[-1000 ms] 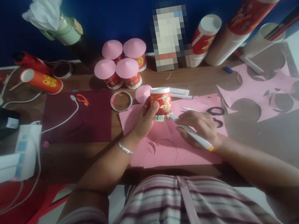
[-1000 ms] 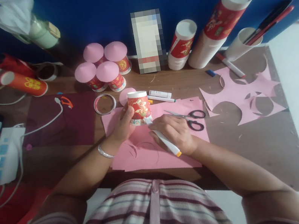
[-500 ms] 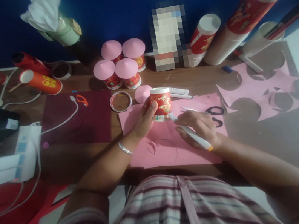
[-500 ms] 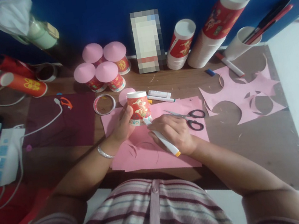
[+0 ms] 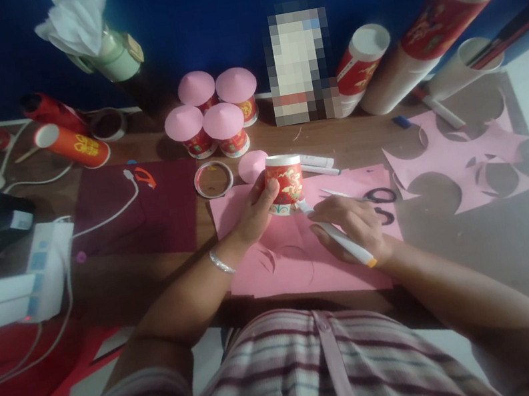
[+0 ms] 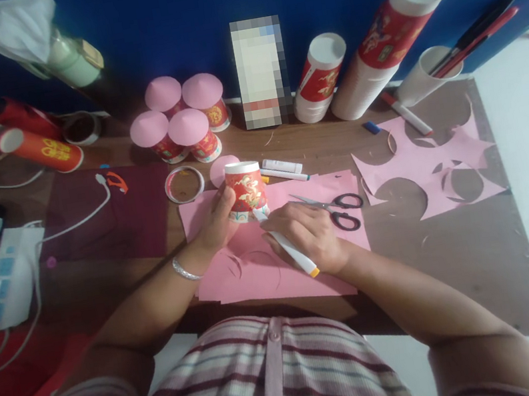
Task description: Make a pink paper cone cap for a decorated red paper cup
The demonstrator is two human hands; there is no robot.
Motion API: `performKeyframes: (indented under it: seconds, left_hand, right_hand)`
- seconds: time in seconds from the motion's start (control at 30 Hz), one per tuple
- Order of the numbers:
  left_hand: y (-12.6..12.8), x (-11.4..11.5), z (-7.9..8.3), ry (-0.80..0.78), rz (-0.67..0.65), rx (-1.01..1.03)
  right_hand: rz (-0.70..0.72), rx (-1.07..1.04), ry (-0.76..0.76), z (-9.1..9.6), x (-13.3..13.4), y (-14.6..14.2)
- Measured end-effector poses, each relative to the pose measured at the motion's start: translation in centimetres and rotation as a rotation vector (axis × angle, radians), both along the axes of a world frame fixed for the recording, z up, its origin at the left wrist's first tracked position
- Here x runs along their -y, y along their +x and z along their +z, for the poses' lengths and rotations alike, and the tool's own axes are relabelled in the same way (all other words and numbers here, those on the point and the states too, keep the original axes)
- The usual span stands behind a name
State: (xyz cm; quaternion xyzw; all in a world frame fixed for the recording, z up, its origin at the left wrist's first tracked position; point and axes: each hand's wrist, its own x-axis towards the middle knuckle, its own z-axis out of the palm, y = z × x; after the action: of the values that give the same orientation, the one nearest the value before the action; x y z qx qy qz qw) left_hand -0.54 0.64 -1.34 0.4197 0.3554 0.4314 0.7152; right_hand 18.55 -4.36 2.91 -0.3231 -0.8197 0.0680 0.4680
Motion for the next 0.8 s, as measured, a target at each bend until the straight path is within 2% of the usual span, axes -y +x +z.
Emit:
performKeyframes:
  seconds: [0.63, 0.8]
  left_hand:
    - [-0.07, -0.01, -0.20, -0.006, -0.010, 0.058]
    - [-0.04, -0.05, -0.35, -0.012, 0.005, 0.009]
  right_hand:
    - [-0.001, -0.013, 0.011, -0.05, -0.05, -0.06]
    - [0.009, -0.037, 0.017, -0.01, 0.01, -0.16]
